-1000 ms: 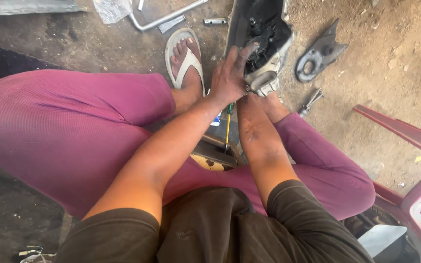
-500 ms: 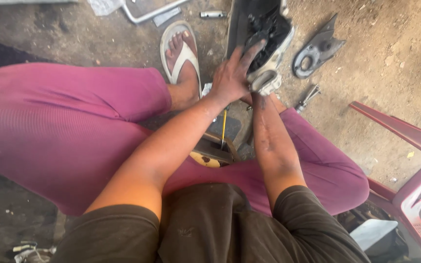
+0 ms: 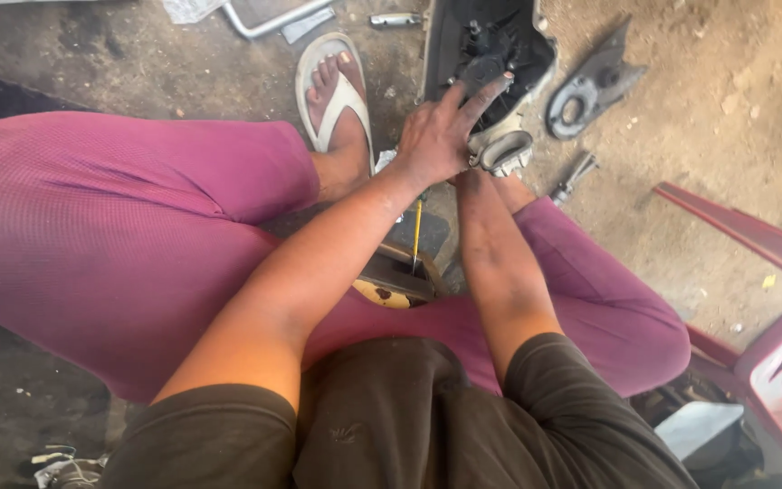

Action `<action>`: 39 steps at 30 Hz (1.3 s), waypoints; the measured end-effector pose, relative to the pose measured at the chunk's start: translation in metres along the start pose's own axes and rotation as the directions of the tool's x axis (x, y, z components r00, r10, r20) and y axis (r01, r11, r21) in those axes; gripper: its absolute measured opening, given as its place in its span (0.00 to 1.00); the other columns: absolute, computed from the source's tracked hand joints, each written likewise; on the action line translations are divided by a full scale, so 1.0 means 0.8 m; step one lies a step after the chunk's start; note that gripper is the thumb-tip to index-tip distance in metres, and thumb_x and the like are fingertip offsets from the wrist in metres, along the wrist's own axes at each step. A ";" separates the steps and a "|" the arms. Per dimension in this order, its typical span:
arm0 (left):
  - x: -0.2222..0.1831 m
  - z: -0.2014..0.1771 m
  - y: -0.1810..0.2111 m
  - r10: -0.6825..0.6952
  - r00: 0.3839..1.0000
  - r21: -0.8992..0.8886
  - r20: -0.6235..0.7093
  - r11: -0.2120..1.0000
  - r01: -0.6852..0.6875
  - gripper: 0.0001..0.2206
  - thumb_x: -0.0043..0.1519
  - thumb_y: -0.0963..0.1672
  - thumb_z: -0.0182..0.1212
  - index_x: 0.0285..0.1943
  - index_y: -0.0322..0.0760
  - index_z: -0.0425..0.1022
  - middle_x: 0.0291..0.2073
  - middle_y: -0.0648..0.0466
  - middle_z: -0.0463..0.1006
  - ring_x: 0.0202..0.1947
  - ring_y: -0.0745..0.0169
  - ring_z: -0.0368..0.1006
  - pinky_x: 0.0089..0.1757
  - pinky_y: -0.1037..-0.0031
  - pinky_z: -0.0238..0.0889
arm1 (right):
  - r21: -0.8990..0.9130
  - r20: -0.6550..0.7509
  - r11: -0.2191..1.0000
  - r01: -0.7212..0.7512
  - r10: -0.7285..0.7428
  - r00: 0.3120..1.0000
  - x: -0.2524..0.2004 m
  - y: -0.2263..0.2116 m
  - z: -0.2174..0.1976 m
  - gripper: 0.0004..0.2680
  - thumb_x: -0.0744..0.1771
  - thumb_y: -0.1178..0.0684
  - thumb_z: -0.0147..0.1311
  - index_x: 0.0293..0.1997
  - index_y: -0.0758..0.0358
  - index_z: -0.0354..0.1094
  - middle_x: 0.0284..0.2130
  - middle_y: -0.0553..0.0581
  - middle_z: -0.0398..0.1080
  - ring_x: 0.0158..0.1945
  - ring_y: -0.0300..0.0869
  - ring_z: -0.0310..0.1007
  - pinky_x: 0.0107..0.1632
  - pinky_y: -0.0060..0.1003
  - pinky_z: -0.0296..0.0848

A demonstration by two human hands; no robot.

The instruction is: The person applies grease from a tube onto small mechanical gears and components, then wipes a black plastic cover with a cloth before reassembling parts of a motorcycle engine housing.

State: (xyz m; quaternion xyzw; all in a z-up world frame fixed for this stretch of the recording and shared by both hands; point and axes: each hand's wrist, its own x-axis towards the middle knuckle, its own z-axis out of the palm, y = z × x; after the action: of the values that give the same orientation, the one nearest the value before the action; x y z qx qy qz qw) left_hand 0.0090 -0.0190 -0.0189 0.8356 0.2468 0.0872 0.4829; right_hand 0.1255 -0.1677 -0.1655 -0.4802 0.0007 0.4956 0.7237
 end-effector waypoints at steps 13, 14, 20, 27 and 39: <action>-0.023 0.063 -0.068 0.323 0.944 0.330 0.072 0.885 -0.328 0.44 0.59 0.35 0.60 0.83 0.63 0.48 0.57 0.46 0.71 0.46 0.53 0.76 0.49 0.62 0.71 | -0.632 -0.305 0.760 -0.152 -0.063 0.950 -0.046 -0.037 -0.041 0.24 0.67 0.54 0.49 0.73 0.56 0.47 0.59 0.63 0.67 0.54 0.52 0.76 0.50 0.45 0.78; -0.022 0.058 -0.084 0.342 0.937 0.364 0.070 0.866 -0.344 0.42 0.59 0.36 0.59 0.82 0.62 0.50 0.57 0.46 0.71 0.46 0.51 0.75 0.49 0.62 0.71 | -0.697 -0.389 0.694 -0.179 -0.156 0.908 -0.062 -0.048 -0.043 0.24 0.66 0.54 0.49 0.72 0.55 0.47 0.59 0.64 0.67 0.53 0.52 0.76 0.49 0.45 0.79; -0.008 0.034 -0.130 0.470 0.871 0.358 0.145 0.796 -0.489 0.30 0.61 0.41 0.58 0.76 0.52 0.63 0.52 0.47 0.72 0.49 0.47 0.74 0.51 0.59 0.66 | -0.066 -0.493 0.987 -0.147 0.096 0.864 -0.150 -0.148 -0.009 0.24 0.70 0.38 0.43 0.75 0.55 0.49 0.68 0.62 0.60 0.67 0.56 0.65 0.63 0.53 0.73; -0.012 0.050 -0.118 0.539 0.823 0.443 0.181 0.702 -0.557 0.32 0.57 0.37 0.57 0.75 0.43 0.69 0.51 0.48 0.74 0.44 0.52 0.73 0.50 0.63 0.65 | 0.027 -0.117 1.000 -0.007 0.010 0.993 -0.235 -0.238 0.127 0.31 0.68 0.26 0.46 0.72 0.59 0.60 0.75 0.59 0.52 0.78 0.59 0.51 0.70 0.69 0.64; 0.009 0.010 -0.136 0.304 0.905 0.390 0.297 0.827 -0.406 0.26 0.50 0.38 0.69 0.60 0.42 0.74 0.45 0.47 0.75 0.48 0.40 0.74 0.45 0.54 0.69 | -0.966 -0.168 0.229 -0.124 -0.186 0.968 -0.290 -0.213 0.110 0.21 0.70 0.50 0.54 0.71 0.63 0.57 0.54 0.67 0.72 0.55 0.54 0.74 0.54 0.45 0.72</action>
State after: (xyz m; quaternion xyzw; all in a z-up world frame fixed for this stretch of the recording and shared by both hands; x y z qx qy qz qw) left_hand -0.0176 0.0230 -0.1162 0.9588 0.0437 0.0235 0.2796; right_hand 0.0877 -0.2808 0.1112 -0.8826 -0.2263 0.3096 0.2718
